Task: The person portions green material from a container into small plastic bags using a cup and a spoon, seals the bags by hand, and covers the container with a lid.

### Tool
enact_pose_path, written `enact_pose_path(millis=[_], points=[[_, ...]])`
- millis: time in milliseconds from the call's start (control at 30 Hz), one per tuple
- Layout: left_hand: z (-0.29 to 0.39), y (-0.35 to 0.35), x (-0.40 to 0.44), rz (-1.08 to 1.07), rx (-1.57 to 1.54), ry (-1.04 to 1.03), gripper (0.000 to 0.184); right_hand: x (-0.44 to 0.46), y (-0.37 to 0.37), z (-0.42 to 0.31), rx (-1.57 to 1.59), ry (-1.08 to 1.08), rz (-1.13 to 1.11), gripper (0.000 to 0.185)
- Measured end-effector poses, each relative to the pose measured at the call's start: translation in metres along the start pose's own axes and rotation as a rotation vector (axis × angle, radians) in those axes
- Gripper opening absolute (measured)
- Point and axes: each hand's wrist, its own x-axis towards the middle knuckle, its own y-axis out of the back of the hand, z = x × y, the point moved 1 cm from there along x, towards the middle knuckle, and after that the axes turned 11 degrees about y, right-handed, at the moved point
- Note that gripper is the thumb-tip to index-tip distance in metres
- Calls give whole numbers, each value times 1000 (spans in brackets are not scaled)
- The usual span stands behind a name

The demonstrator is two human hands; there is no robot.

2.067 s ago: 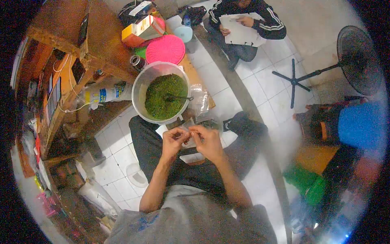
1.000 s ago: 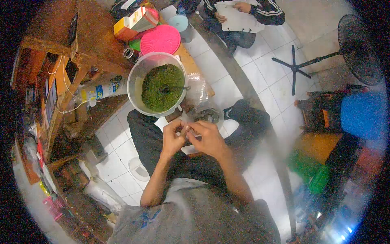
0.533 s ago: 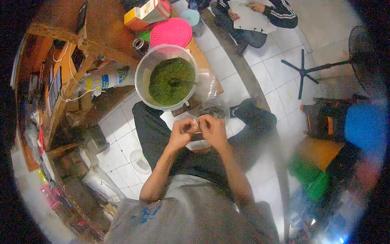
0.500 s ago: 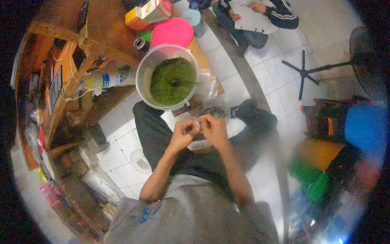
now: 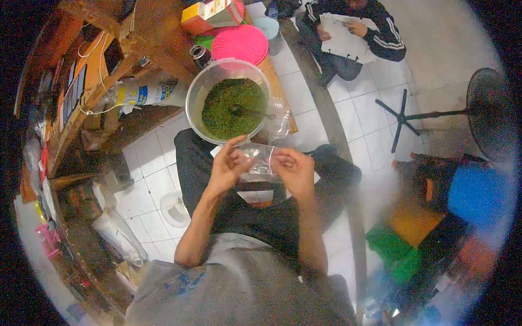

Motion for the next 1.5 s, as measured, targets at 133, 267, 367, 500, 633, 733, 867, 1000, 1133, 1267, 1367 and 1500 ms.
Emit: enact_pose_path(millis=[133,267,367,500,633,733,867,1000,1133,1267,1367,1500], points=[[27,-5,-18,121,321,-43,49,-4,0,-5,127,78,15,21],[35,-1,-21,258,566,-183,51,-2,5,-15,-44,66,-169,27],[59,-2,-28,220,921,-598,67,0,-7,-42,-210,-23,-245,33],[50,2,-31,38,1093,-551,74,4,-30,-56,-475,86,-350,34],[45,19,-33,121,956,-561,66,16,-50,-68,-598,207,-465,27],[42,35,-36,207,838,-576,58,44,-55,-66,-582,262,-506,21],[46,62,-44,354,661,-482,53,111,-93,-55,-814,530,-310,15],[53,91,-59,518,581,-431,57,160,-110,-10,-1574,545,-650,9],[44,125,-71,615,472,-330,57,198,-125,-4,-1571,650,-655,12],[50,133,-74,667,490,-328,60,193,-130,42,-1514,863,-618,7],[47,147,-77,665,501,-327,61,179,-124,-1,-1395,615,-916,14],[48,140,-62,664,489,-294,61,192,-117,40,-1269,647,-739,16]])
